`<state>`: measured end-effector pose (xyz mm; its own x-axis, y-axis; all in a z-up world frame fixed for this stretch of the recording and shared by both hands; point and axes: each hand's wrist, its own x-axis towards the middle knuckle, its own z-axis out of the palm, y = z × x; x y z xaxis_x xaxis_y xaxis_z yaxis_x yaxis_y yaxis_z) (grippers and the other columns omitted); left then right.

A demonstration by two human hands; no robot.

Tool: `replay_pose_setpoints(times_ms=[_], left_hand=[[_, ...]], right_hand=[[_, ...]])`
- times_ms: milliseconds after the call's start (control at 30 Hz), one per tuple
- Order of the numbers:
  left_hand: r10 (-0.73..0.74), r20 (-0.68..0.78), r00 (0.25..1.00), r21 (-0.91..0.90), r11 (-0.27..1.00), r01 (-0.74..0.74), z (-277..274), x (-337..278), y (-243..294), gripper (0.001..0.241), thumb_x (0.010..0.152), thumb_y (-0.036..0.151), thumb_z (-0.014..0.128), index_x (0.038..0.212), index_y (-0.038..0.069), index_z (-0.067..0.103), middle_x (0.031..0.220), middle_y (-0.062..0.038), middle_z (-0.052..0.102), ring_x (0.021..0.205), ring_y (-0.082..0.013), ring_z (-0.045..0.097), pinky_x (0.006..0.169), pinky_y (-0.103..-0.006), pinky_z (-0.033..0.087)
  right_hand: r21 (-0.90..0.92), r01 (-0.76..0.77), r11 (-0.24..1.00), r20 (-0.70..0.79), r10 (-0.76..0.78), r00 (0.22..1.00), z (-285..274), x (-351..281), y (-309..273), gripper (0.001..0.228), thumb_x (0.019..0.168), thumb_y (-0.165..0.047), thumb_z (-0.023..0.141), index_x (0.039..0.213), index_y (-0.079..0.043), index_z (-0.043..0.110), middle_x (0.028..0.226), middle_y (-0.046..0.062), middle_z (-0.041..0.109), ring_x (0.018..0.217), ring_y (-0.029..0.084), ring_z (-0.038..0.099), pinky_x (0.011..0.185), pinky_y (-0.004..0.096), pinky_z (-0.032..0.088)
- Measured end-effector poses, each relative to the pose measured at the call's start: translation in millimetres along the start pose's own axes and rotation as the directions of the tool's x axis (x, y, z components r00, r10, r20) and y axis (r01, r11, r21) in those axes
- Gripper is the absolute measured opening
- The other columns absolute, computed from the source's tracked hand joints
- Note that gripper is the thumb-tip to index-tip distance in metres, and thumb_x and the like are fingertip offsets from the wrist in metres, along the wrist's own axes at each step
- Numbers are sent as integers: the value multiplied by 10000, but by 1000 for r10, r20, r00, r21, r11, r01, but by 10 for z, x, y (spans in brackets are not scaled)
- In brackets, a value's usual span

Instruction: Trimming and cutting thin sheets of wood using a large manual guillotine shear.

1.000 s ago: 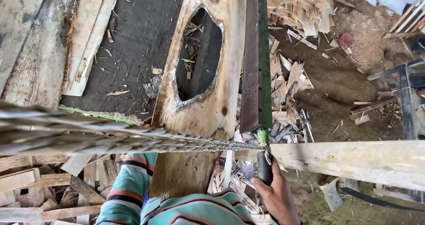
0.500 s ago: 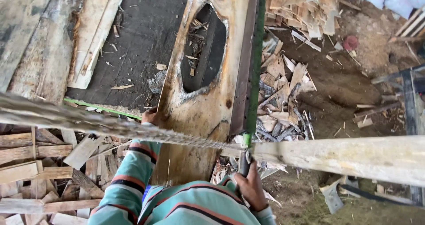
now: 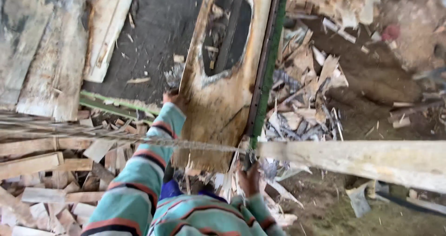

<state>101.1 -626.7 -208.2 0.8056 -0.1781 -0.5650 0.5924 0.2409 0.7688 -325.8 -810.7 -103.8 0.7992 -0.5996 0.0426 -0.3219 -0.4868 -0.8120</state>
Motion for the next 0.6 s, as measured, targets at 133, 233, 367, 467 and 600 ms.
replay_pose_setpoints(times_ms=[133,233,367,467,600], left_hand=[[-42,38,998,104,994,38,116,49,275,359,840,-58,685,1190,15,712,956,-129,737,781,-240,692,670,-404,584],[10,189,982,401,912,-86,-21,119,493,310,854,63,735,1158,8,743,1010,-151,761,826,-243,695,726,-413,578],[73,498,864,700,555,-450,-299,-121,747,337,908,263,795,1157,37,799,1181,-178,743,985,-271,654,874,-433,534],[64,681,729,705,208,-678,-1109,139,263,339,1008,313,765,1299,150,827,1446,-160,582,1257,-333,519,1064,-446,430],[-191,246,950,562,827,21,-700,-361,113,675,831,241,893,1378,-35,608,1485,-135,580,1280,-271,587,1067,-436,489]], right_hand=[[45,-585,810,133,576,807,-270,69,-590,572,810,-142,686,1313,-92,416,815,135,687,576,294,668,506,439,542],[75,-437,896,101,429,898,-677,106,-905,438,803,-126,705,1184,-44,504,792,85,646,606,237,620,487,406,522],[55,-436,898,101,430,897,-1311,332,-1817,281,877,-204,710,1048,-30,570,767,101,632,604,210,603,508,383,494],[389,-404,828,112,393,913,-1489,144,-2012,268,963,-267,612,1095,-33,611,816,95,638,638,189,604,541,346,507],[614,-37,788,-32,72,997,-1105,-182,-1518,392,995,-225,527,1305,13,560,1070,124,634,914,198,612,792,311,493]])
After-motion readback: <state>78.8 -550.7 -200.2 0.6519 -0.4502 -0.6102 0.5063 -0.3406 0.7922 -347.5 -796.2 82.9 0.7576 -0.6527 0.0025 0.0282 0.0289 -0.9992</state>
